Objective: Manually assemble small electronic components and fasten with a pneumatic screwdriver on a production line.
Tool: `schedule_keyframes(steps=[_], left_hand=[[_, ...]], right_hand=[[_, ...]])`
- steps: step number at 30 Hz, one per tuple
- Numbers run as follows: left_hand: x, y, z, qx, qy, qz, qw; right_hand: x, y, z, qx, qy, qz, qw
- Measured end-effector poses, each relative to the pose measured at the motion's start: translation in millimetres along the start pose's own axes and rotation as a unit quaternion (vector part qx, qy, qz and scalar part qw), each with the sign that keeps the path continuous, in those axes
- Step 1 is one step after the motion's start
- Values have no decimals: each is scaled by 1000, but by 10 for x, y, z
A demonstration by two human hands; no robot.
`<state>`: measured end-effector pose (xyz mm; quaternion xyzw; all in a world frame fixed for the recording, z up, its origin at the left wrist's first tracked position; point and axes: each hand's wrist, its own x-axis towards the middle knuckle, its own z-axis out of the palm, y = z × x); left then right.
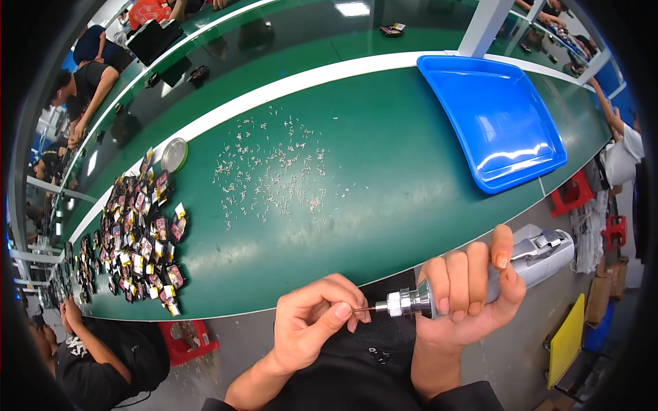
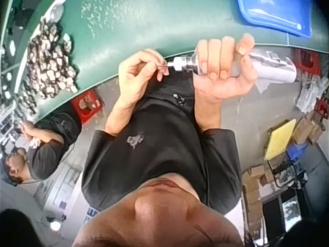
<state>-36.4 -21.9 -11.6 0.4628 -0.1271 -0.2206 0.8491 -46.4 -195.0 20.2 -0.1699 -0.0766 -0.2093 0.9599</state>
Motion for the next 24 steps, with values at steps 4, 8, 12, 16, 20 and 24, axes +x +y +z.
schedule_keyframes(steps=[4, 8, 12, 16, 20, 24], left_hand=[[-23, 7, -8, -5, -3, -5, 1000], [-29, 69, 54, 157, 28, 17, 987], [32, -14, 29, 358, 19, 165, 919], [84, -42, 72, 308, 25, 87, 947], [206, 8, 60, 370, -4, 77, 926], [518, 324, 76, 491, -34, 104, 865]], right_hand=[[-31, 2, -9, -5, -6, 3, 1000], [-21, -9, 8, -77, -37, -18, 996], [-4, 2, -24, -96, -47, -19, 994], [8, -24, -113, -71, -11, -22, 997], [79, 27, -147, -53, 41, -22, 998], [141, -10, -243, -44, 81, -38, 995]])
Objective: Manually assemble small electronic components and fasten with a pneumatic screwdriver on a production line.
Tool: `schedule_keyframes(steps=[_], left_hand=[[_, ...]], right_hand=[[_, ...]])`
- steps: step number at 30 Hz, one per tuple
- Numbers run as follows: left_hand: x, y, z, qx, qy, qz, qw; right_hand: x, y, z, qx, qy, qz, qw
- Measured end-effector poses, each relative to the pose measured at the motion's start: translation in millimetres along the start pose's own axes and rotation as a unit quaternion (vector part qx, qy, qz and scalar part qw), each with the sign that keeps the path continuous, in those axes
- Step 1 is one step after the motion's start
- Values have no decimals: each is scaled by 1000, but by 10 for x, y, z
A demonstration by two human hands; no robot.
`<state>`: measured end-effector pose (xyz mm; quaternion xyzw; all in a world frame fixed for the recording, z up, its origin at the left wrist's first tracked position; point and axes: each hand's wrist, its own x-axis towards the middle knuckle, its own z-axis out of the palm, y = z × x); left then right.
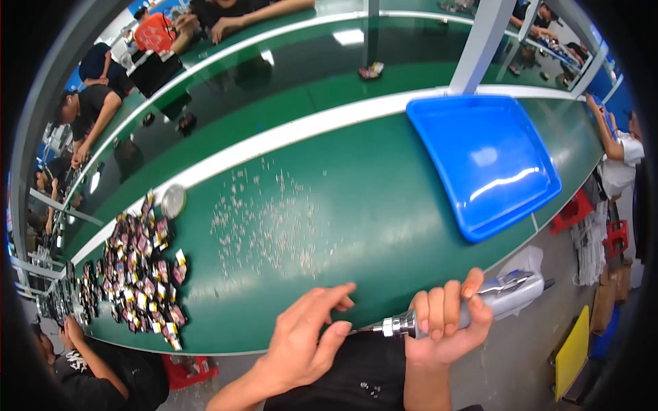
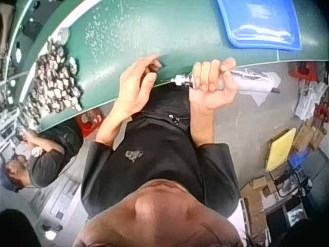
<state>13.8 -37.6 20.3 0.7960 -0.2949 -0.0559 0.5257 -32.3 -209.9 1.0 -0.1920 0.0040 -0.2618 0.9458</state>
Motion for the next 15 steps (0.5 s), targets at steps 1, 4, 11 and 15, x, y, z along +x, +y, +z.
schedule_keyframes(steps=[1, 4, 11, 15], left_hand=[[102, -4, -73, 34, -3, -11, 999], [736, -81, -222, 143, -17, 35, 989], [2667, -834, -163, 230, 27, -35, 972], [3230, -1063, 131, 367, 62, 22, 928]], right_hand=[[26, 23, -45, 4, -12, -4, 1000], [135, 100, -163, -8, 73, -3, 997], [127, 101, -284, -7, 21, 27, 999], [99, 78, -215, 15, 27, 79, 996]])
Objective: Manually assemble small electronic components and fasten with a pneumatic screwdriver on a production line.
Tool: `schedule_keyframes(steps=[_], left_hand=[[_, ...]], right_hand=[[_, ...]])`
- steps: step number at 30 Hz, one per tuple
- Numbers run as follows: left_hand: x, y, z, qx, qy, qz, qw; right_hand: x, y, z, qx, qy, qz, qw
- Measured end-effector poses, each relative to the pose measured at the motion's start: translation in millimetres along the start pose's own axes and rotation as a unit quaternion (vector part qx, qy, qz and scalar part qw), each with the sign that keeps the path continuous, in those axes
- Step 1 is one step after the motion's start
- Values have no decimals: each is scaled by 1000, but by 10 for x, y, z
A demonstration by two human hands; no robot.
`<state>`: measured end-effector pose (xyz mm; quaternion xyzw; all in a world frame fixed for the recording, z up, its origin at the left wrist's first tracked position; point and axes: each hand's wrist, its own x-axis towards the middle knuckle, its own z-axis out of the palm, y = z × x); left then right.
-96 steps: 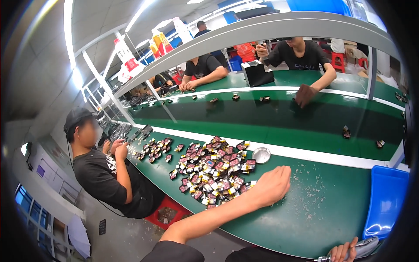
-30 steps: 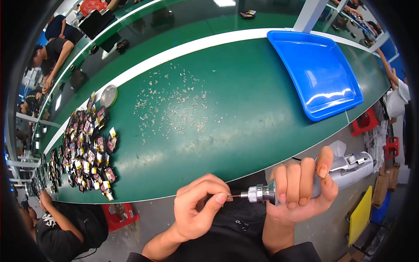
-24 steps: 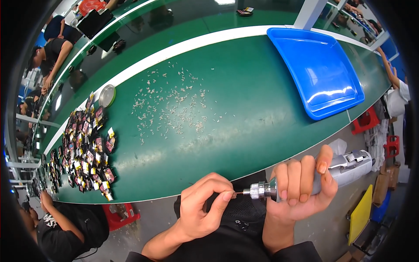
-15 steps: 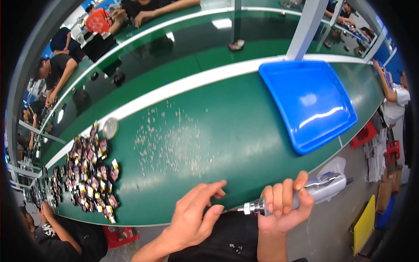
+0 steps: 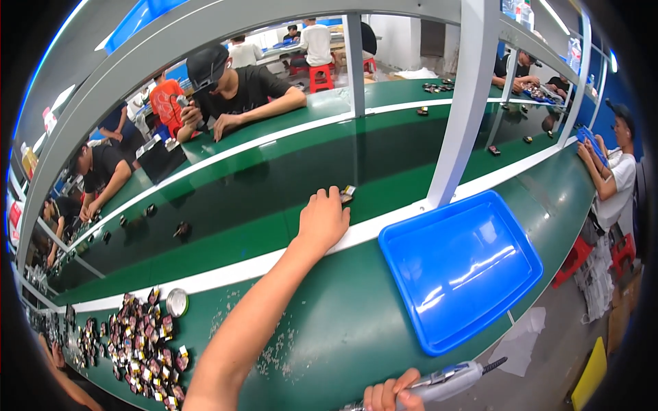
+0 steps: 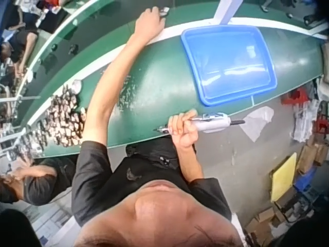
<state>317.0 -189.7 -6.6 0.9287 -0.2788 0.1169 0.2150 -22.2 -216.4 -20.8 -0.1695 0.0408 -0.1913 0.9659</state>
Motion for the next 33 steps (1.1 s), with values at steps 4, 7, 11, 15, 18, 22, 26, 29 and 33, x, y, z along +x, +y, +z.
schedule_keyframes(steps=[4, 7, 11, 15, 18, 22, 26, 29, 33], left_hand=[[268, 7, 224, 84, 6, -17, 996], [326, -74, 293, 133, 33, 47, 990], [325, -330, 205, 158, -4, 142, 977], [-64, -42, -70, 56, -7, 198, 979], [-753, 331, -430, -35, -53, 284, 957], [-1760, 555, -707, -55, -94, 368, 923], [-2479, 731, -798, -68, -136, 383, 911], [-2666, 725, -783, -83, -115, 376, 916], [-2678, 795, -789, -146, -126, 320, 927]], right_hand=[[40, -24, -32, 28, -8, 32, 999], [80, -60, -31, 40, -1, 43, 998], [88, -60, -60, 50, -10, 66, 997], [9, -114, -96, 58, -11, 65, 996], [-136, -156, -116, 63, -14, 54, 996], [-220, -194, -125, 28, -45, 54, 997], [-381, -251, -232, -32, -48, 60, 997], [-453, -188, -237, -48, -41, 59, 996], [-526, -67, -253, -84, -24, 58, 994]])
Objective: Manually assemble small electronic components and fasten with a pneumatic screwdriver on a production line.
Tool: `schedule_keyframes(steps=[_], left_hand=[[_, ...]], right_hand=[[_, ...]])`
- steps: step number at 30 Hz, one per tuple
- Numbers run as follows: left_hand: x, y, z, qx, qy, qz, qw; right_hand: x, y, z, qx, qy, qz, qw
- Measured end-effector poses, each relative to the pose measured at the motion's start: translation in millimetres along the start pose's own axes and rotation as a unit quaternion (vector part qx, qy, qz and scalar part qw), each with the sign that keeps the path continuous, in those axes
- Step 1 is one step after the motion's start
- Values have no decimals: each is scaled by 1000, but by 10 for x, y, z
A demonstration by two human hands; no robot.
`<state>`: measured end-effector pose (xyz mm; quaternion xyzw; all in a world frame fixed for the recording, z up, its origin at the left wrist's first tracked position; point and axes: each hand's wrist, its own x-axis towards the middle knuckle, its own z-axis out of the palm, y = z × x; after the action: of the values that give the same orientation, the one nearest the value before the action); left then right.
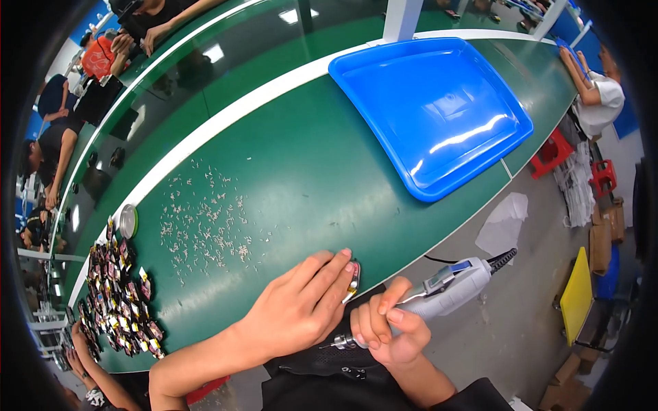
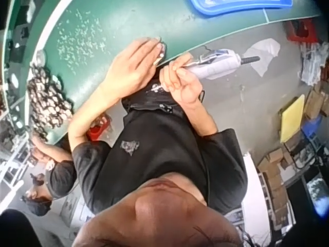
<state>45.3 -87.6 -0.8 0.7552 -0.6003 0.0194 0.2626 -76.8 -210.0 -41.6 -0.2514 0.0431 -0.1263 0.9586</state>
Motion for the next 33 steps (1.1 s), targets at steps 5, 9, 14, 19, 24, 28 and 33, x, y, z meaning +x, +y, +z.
schedule_keyframes(steps=[5, 9, 14, 19, 24, 28, 33], left_hand=[[17, 44, 5, 2, -21, -6, 1000], [-5, 59, 40, 44, -20, 10, 999], [-42, 111, 110, 127, 33, 64, 989], [-32, 62, 67, 94, 11, 41, 995], [-26, 89, 10, 20, -22, -2, 1000], [-56, 141, 29, 89, -52, 18, 995], [-40, 141, 77, 144, -49, 52, 987]], right_hand=[[-56, 88, 19, -25, 21, -6, 999], [-71, 119, 18, 1, 34, -6, 999], [-51, 109, 24, 4, 60, 14, 998], [11, -23, 40, -24, 57, 53, 997], [239, -544, 91, -121, -62, -30, 990], [543, -785, 258, -204, -97, -106, 968], [711, -758, 238, -219, -99, -105, 965]])
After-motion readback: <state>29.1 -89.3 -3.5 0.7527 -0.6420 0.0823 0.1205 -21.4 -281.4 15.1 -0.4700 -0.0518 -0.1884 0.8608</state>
